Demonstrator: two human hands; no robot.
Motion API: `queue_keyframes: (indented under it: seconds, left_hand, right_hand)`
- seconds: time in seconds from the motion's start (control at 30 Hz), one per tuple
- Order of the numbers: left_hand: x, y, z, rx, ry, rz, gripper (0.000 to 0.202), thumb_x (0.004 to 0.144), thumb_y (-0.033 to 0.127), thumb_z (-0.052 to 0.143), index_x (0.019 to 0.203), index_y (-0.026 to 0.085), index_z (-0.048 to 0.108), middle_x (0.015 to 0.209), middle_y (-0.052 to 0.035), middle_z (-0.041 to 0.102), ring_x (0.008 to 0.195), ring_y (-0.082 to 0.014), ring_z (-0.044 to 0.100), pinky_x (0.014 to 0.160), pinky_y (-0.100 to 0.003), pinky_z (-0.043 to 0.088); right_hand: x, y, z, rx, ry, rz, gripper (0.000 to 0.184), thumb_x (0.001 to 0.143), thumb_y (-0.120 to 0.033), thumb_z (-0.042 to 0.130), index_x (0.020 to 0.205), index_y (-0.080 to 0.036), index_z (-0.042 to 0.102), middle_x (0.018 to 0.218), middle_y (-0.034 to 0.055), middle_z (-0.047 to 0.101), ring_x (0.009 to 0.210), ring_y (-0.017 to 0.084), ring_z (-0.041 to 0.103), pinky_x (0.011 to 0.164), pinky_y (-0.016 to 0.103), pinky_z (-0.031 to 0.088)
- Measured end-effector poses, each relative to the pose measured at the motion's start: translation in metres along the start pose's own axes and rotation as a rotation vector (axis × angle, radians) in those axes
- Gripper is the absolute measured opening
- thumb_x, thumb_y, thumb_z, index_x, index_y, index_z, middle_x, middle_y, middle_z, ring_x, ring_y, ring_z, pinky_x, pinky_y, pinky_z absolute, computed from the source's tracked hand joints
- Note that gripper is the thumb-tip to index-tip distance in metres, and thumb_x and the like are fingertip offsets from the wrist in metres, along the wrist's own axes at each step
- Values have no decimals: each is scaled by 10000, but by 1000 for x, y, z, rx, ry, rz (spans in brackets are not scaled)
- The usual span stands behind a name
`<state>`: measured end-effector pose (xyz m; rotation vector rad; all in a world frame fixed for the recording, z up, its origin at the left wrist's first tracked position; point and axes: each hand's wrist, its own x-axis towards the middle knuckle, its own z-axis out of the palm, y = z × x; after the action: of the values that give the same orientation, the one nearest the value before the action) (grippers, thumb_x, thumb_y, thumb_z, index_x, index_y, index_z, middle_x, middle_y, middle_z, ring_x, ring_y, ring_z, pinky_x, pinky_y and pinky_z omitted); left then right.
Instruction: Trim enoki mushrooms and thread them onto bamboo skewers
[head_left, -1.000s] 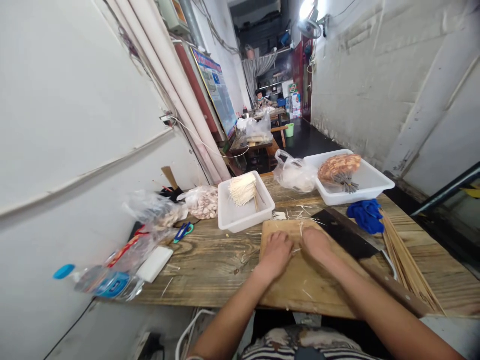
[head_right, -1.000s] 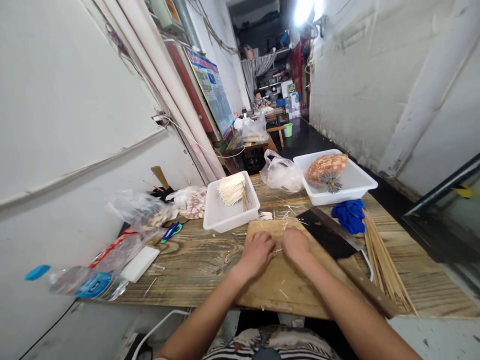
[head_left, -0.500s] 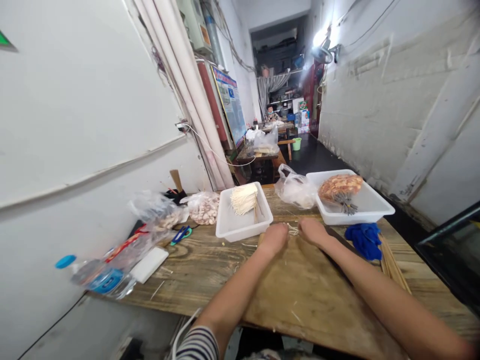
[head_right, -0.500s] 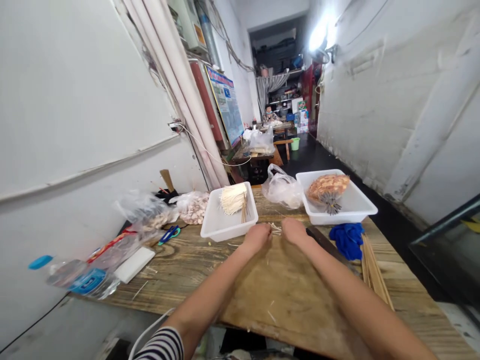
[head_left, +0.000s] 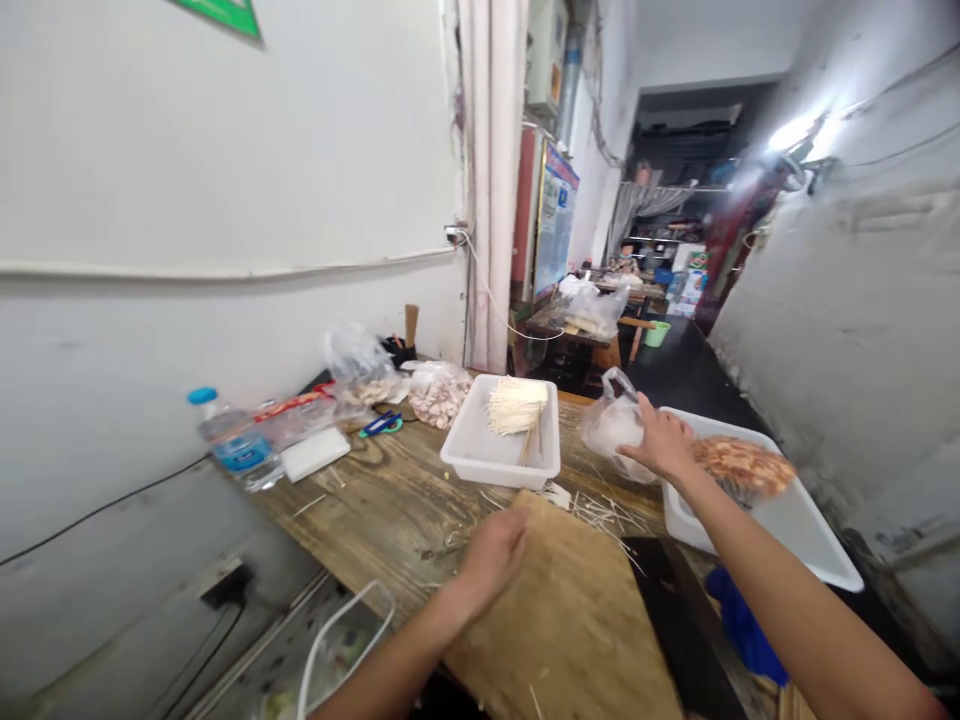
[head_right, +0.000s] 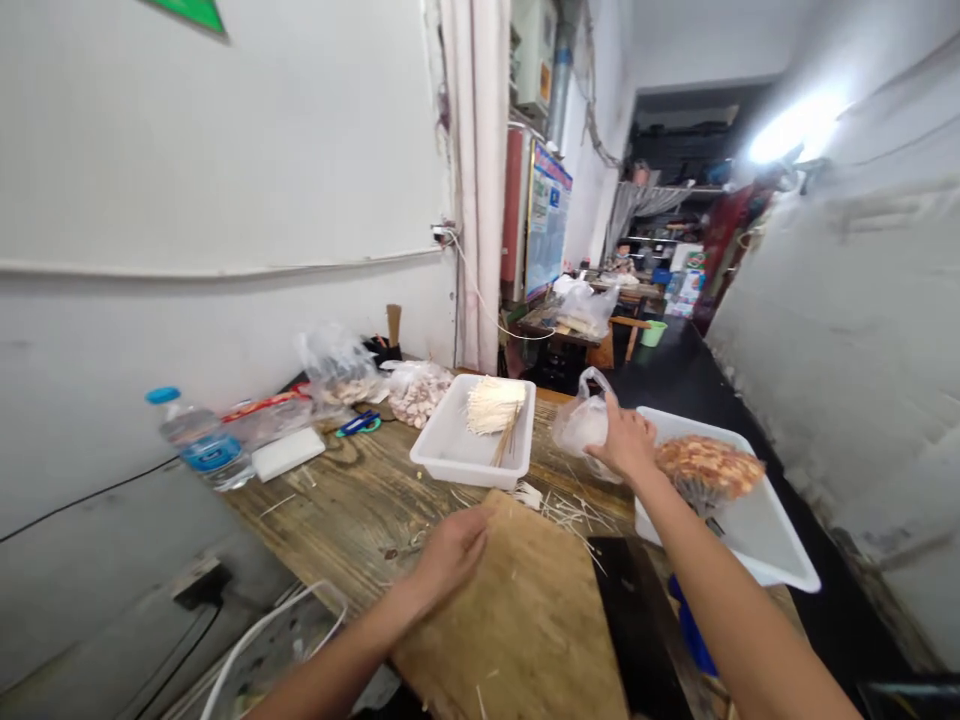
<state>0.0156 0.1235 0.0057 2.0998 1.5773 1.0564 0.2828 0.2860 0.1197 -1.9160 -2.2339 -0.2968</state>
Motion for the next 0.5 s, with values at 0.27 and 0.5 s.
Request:
queue_keyframes:
  seconds: [0.27,0.5]
  left_hand:
    - [14,-85,-69,219,330,-449,521,903,375,480,1346,101,449,1226,-182,620,1159,-272,586,961,-430,469]
    - [59,-75,-57,490,69,-113,338,799,307,689,1123,227,636,1315,-106,567,1354,-293,359,1153,-553,55]
  right_hand:
    - [5,-7,44,117,-343,-136,260,914,-364,570,1050,-145,611,1028,52,635,888,166,618,801,380,528]
    - [8,11,35,424,-147,96,221,910,-329,580,1041,-154,614,1057,53,627,922,172,610,817,383,526]
